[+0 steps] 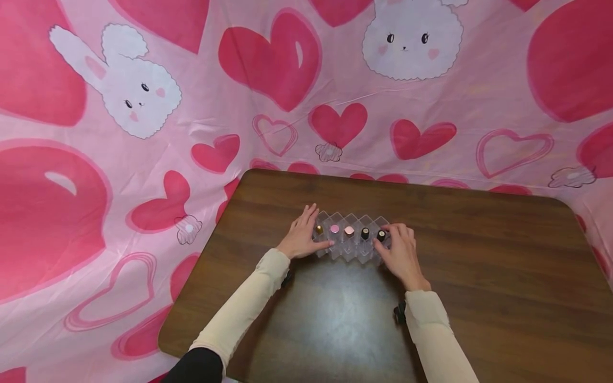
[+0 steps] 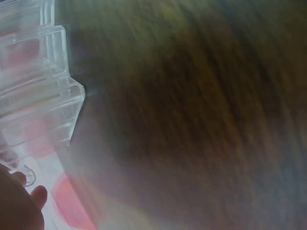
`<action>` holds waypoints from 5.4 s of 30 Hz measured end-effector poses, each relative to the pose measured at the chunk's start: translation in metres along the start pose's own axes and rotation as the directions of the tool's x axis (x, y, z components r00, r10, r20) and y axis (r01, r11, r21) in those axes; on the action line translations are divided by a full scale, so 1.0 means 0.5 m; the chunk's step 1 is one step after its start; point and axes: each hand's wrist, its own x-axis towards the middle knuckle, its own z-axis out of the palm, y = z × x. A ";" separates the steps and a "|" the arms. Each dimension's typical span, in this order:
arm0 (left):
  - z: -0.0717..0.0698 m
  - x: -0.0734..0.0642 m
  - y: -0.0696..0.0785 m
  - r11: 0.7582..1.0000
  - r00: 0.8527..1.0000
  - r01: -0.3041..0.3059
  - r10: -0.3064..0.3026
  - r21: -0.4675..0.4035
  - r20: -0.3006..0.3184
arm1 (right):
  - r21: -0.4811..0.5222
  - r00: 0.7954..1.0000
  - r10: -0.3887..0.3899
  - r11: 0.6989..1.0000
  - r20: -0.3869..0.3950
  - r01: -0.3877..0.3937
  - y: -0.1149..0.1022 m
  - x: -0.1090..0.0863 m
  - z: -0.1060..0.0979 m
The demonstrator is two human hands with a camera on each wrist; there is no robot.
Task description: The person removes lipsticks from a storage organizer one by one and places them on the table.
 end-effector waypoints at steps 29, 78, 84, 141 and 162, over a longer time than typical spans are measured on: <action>0.001 -0.003 0.000 0.998 0.999 -0.022 0.024 0.054 -0.028 | -0.009 0.999 -0.025 1.000 -0.045 0.025 0.006 0.001 0.005; 0.001 -0.009 -0.002 1.000 0.999 -0.023 0.024 0.018 -0.029 | -0.020 0.999 -0.009 1.000 -0.043 0.008 -0.014 0.002 -0.015; 0.001 -0.010 -0.004 1.000 0.999 -0.022 0.023 0.020 -0.032 | -0.015 0.998 -0.017 1.000 -0.056 0.017 -0.020 0.004 -0.019; 0.004 -0.007 -0.005 0.999 0.998 -0.042 0.042 -0.005 -0.039 | 0.024 0.987 -0.033 0.999 -0.155 0.037 -0.057 0.024 -0.076; 0.002 -0.006 -0.001 0.999 0.999 -0.036 0.036 0.015 -0.032 | 0.023 0.982 -0.025 0.999 -0.190 0.030 -0.063 0.027 -0.099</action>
